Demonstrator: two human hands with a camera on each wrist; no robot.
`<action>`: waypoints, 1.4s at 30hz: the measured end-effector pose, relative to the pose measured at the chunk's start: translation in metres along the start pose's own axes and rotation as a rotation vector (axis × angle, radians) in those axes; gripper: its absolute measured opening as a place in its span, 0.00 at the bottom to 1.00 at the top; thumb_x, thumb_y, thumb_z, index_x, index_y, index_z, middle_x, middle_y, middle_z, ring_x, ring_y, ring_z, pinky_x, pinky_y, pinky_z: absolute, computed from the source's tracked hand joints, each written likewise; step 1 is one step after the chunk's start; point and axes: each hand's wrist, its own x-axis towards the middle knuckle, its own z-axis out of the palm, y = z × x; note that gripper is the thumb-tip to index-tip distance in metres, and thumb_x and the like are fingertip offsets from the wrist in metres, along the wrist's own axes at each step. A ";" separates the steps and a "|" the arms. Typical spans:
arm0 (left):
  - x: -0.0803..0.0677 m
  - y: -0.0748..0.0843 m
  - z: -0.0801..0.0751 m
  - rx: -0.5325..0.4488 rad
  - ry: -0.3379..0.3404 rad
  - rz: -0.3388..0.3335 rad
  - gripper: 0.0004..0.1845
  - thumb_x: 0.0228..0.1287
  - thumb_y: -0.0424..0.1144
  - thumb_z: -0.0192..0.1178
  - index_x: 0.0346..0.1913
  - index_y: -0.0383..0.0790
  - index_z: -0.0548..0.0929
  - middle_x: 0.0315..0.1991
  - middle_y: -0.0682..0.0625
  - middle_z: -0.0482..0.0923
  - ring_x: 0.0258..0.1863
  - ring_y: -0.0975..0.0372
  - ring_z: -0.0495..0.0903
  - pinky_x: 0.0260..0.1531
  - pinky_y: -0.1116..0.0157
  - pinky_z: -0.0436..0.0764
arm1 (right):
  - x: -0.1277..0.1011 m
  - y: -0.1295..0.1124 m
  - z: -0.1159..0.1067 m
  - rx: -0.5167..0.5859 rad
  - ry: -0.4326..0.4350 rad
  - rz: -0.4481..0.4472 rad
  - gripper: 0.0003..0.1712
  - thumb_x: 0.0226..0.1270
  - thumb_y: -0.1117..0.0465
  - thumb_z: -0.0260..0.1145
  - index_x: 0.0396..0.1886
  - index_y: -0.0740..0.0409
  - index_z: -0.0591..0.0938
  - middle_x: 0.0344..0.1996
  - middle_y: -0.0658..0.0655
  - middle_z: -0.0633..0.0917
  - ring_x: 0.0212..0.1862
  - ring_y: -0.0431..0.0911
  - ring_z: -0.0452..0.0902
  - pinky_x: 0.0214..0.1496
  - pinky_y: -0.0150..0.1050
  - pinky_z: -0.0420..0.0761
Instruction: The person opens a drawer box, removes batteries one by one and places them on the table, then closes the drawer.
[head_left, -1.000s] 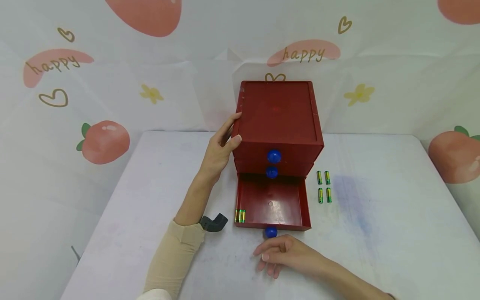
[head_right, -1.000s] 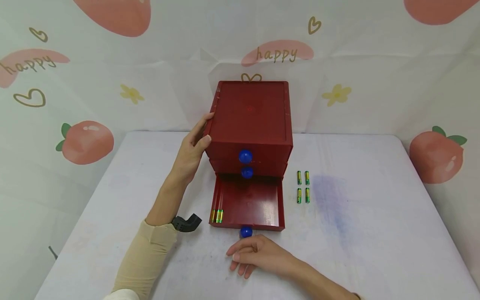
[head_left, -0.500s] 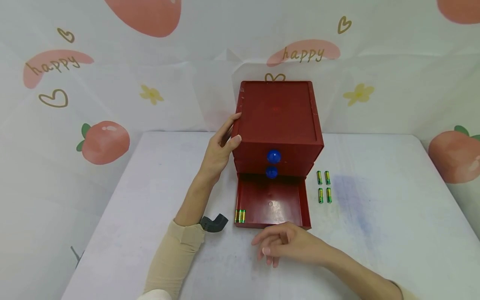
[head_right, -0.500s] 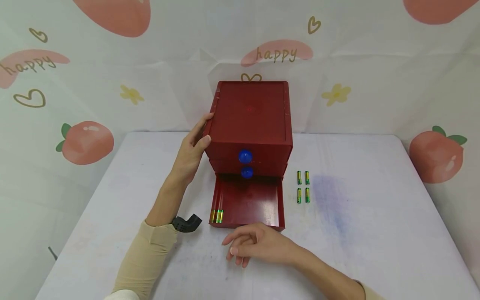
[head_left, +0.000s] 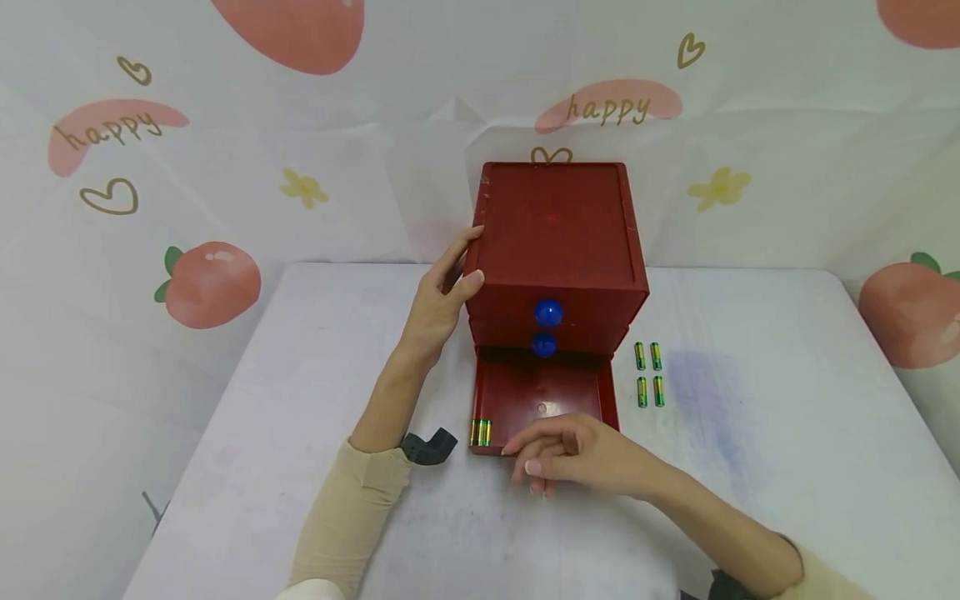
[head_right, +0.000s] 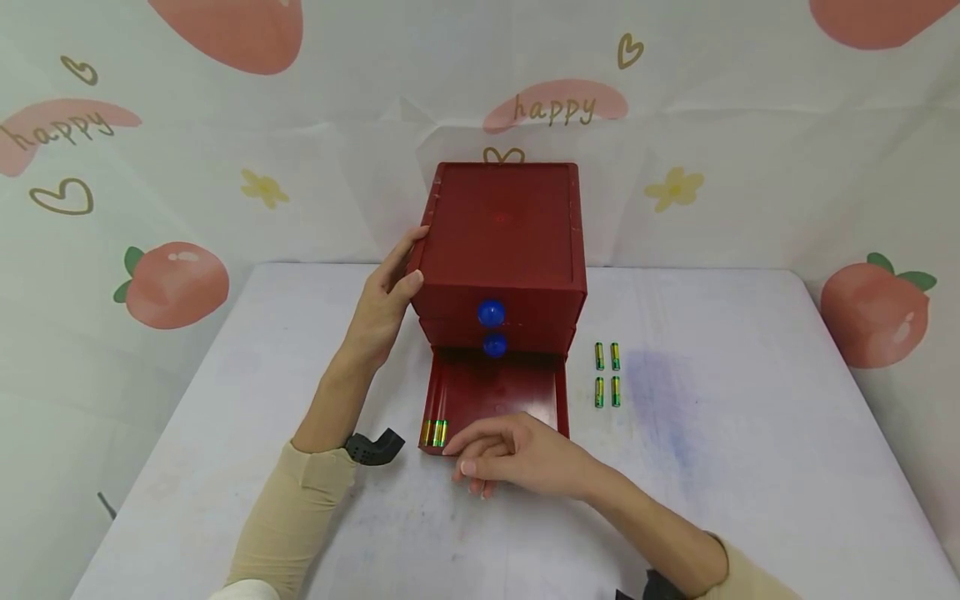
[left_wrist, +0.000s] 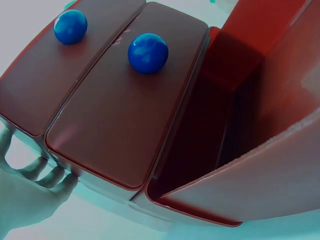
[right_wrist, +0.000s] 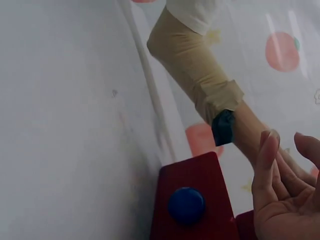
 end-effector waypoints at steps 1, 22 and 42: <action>0.000 0.001 0.000 0.001 0.000 -0.003 0.34 0.68 0.54 0.61 0.75 0.53 0.66 0.73 0.54 0.62 0.70 0.60 0.63 0.67 0.57 0.67 | 0.001 -0.001 -0.002 -0.010 0.006 -0.008 0.15 0.73 0.63 0.61 0.55 0.63 0.81 0.41 0.68 0.86 0.34 0.59 0.82 0.38 0.47 0.85; 0.000 0.000 0.001 0.008 -0.001 0.009 0.33 0.69 0.54 0.59 0.74 0.55 0.67 0.72 0.55 0.64 0.70 0.60 0.64 0.67 0.55 0.67 | 0.033 0.006 -0.022 -0.195 0.127 0.020 0.18 0.67 0.62 0.68 0.55 0.63 0.82 0.42 0.66 0.86 0.42 0.54 0.84 0.47 0.39 0.84; -0.001 0.000 0.001 0.016 0.007 -0.006 0.32 0.69 0.52 0.58 0.74 0.55 0.67 0.71 0.54 0.65 0.69 0.59 0.65 0.67 0.55 0.67 | 0.059 0.030 -0.025 -0.302 0.189 0.140 0.16 0.66 0.63 0.69 0.52 0.62 0.83 0.36 0.51 0.87 0.40 0.44 0.86 0.53 0.39 0.82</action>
